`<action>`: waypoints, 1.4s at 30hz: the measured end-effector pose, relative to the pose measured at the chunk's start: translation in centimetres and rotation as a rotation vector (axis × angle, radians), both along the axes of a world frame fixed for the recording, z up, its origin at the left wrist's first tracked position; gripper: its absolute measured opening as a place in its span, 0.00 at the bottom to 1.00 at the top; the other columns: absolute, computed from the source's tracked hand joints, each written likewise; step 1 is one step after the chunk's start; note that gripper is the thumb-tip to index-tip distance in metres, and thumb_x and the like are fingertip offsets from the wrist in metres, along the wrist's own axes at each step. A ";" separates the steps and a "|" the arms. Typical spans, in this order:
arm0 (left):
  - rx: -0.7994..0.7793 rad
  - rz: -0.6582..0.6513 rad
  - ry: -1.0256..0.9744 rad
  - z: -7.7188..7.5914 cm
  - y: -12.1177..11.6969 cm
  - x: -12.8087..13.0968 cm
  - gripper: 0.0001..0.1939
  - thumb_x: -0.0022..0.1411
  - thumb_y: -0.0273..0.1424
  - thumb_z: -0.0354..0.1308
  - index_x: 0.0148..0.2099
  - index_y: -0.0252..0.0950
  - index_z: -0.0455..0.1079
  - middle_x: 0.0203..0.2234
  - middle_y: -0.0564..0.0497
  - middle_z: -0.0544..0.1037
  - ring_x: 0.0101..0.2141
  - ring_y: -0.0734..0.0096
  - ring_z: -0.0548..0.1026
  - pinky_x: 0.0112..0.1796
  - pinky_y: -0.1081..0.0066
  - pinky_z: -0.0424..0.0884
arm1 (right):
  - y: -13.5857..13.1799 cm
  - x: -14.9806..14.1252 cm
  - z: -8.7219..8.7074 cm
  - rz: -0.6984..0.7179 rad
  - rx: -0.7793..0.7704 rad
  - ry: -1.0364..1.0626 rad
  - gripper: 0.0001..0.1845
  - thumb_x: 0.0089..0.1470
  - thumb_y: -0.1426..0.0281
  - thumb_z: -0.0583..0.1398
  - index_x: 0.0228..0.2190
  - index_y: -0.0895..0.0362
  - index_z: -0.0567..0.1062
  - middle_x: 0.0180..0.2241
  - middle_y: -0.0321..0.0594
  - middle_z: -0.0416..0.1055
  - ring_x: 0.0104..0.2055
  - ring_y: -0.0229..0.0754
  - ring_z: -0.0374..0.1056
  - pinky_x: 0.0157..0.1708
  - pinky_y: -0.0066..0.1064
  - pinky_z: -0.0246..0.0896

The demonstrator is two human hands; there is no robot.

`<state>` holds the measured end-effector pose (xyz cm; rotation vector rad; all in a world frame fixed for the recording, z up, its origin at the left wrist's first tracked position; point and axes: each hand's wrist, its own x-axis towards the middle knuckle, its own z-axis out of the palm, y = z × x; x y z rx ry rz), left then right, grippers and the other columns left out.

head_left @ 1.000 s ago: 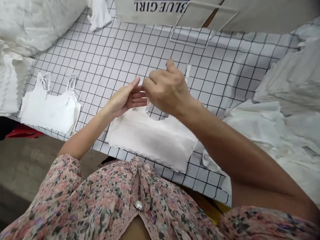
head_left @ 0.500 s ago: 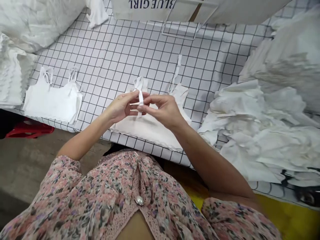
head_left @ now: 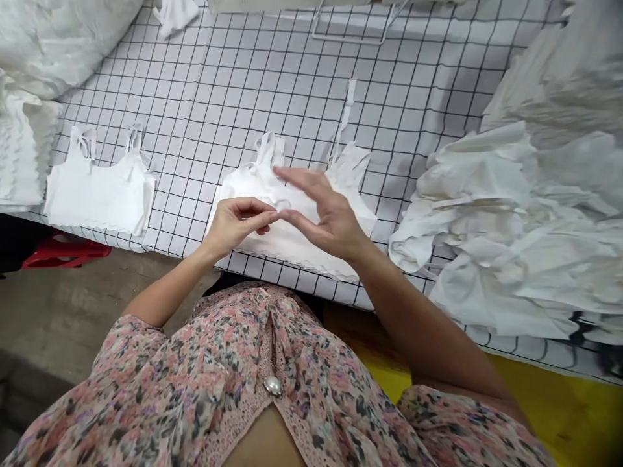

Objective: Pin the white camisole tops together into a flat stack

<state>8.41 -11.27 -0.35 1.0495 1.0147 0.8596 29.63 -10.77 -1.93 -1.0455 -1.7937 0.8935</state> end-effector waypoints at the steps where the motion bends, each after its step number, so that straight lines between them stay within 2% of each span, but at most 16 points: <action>1: 0.053 -0.005 0.024 0.0 0.0 0.0 0.22 0.54 0.49 0.81 0.35 0.36 0.83 0.28 0.52 0.83 0.27 0.78 0.77 0.33 0.71 0.79 | -0.1 0.2 0.0 0.093 -0.027 -0.011 0.22 0.68 0.52 0.64 0.59 0.45 0.81 0.59 0.44 0.80 0.70 0.55 0.68 0.71 0.58 0.63; 3: 0.153 -0.006 0.076 0.1 0.0 0.0 0.21 0.59 0.50 0.78 0.36 0.37 0.83 0.31 0.51 0.83 0.28 0.78 0.77 0.32 0.72 0.78 | 0.1 0.6 -0.2 0.176 -0.098 0.003 0.19 0.69 0.51 0.64 0.53 0.45 0.85 0.50 0.43 0.84 0.65 0.54 0.71 0.66 0.56 0.67; 6: 0.309 0.006 0.168 0.1 0.0 0.2 0.16 0.66 0.45 0.74 0.37 0.37 0.83 0.33 0.50 0.84 0.30 0.77 0.78 0.31 0.74 0.78 | 0.8 1.1 -0.2 0.129 -0.208 0.031 0.18 0.62 0.47 0.69 0.41 0.46 0.89 0.35 0.41 0.81 0.47 0.50 0.74 0.55 0.52 0.71; 11: 0.573 0.049 0.261 0.1 1.5 1.0 0.07 0.70 0.33 0.71 0.38 0.38 0.81 0.32 0.52 0.83 0.33 0.76 0.79 0.33 0.74 0.78 | 2.5 1.4 1.3 0.081 -0.436 0.109 0.22 0.52 0.44 0.74 0.33 0.49 0.88 0.33 0.39 0.81 0.39 0.46 0.73 0.50 0.49 0.70; 13: 0.630 0.050 0.285 0.1 2.5 1.1 0.07 0.71 0.33 0.70 0.38 0.39 0.79 0.32 0.53 0.82 0.34 0.75 0.79 0.34 0.73 0.77 | 3.3 1.5 2.0 0.050 -0.426 0.116 0.20 0.51 0.46 0.75 0.31 0.50 0.87 0.32 0.39 0.81 0.39 0.46 0.74 0.48 0.48 0.69; 16: 0.689 -0.003 0.378 -0.6 3.6 0.6 0.06 0.72 0.34 0.69 0.41 0.40 0.77 0.35 0.53 0.82 0.35 0.73 0.78 0.36 0.69 0.77 | 4.5 2.1 2.3 -0.004 -0.327 0.087 0.15 0.55 0.52 0.73 0.29 0.49 0.85 0.32 0.38 0.80 0.39 0.47 0.74 0.48 0.48 0.70; 20: 0.810 -0.132 0.758 -2.7 3.9 -0.4 0.08 0.70 0.35 0.71 0.46 0.41 0.76 0.39 0.52 0.83 0.42 0.64 0.78 0.47 0.60 0.72 | 5.9 3.8 1.6 0.013 -0.268 -0.052 0.08 0.59 0.59 0.69 0.30 0.48 0.83 0.32 0.39 0.79 0.40 0.49 0.74 0.48 0.49 0.69; 23: 0.773 -0.193 0.993 -4.0 3.5 -0.5 0.12 0.67 0.37 0.74 0.47 0.43 0.77 0.42 0.51 0.82 0.48 0.57 0.76 0.53 0.55 0.65 | 6.6 4.7 0.5 0.130 -0.223 -0.190 0.06 0.59 0.61 0.68 0.31 0.48 0.82 0.30 0.39 0.77 0.43 0.52 0.73 0.49 0.51 0.67; 25: 0.735 -0.209 1.034 -4.4 3.3 -0.2 0.11 0.66 0.39 0.75 0.46 0.43 0.78 0.41 0.50 0.80 0.48 0.54 0.74 0.53 0.54 0.61 | 7.0 4.9 -0.3 0.199 -0.197 -0.266 0.08 0.61 0.60 0.67 0.31 0.48 0.81 0.30 0.40 0.77 0.46 0.54 0.72 0.54 0.55 0.65; 29: 0.708 -0.210 0.953 -4.7 3.2 -0.1 0.09 0.68 0.42 0.73 0.41 0.45 0.80 0.37 0.51 0.79 0.46 0.56 0.72 0.52 0.55 0.58 | 7.0 4.2 -1.5 0.272 -0.152 -0.332 0.14 0.66 0.56 0.64 0.30 0.48 0.80 0.30 0.41 0.75 0.53 0.59 0.72 0.64 0.66 0.58; 34: 0.695 -0.212 0.837 -5.1 3.1 -0.5 0.07 0.72 0.44 0.69 0.43 0.50 0.84 0.31 0.53 0.77 0.43 0.59 0.70 0.52 0.55 0.57 | 6.8 3.0 -2.1 0.381 -0.089 -0.369 0.18 0.70 0.60 0.60 0.27 0.50 0.78 0.28 0.42 0.74 0.55 0.61 0.72 0.67 0.71 0.52; 38: 0.675 -0.229 0.794 -4.9 3.1 -0.7 0.10 0.73 0.47 0.67 0.43 0.51 0.85 0.30 0.53 0.76 0.42 0.60 0.70 0.53 0.54 0.58 | 7.1 2.8 -1.9 0.448 -0.073 -0.388 0.17 0.70 0.63 0.60 0.27 0.51 0.78 0.29 0.42 0.74 0.55 0.60 0.72 0.67 0.72 0.52; 42: 0.656 -0.249 0.786 -4.7 3.2 -0.7 0.12 0.74 0.48 0.66 0.42 0.50 0.85 0.31 0.54 0.76 0.43 0.61 0.71 0.55 0.54 0.58 | 7.2 3.0 -1.9 0.449 -0.097 -0.357 0.20 0.71 0.58 0.60 0.28 0.51 0.78 0.28 0.41 0.72 0.53 0.59 0.72 0.65 0.72 0.56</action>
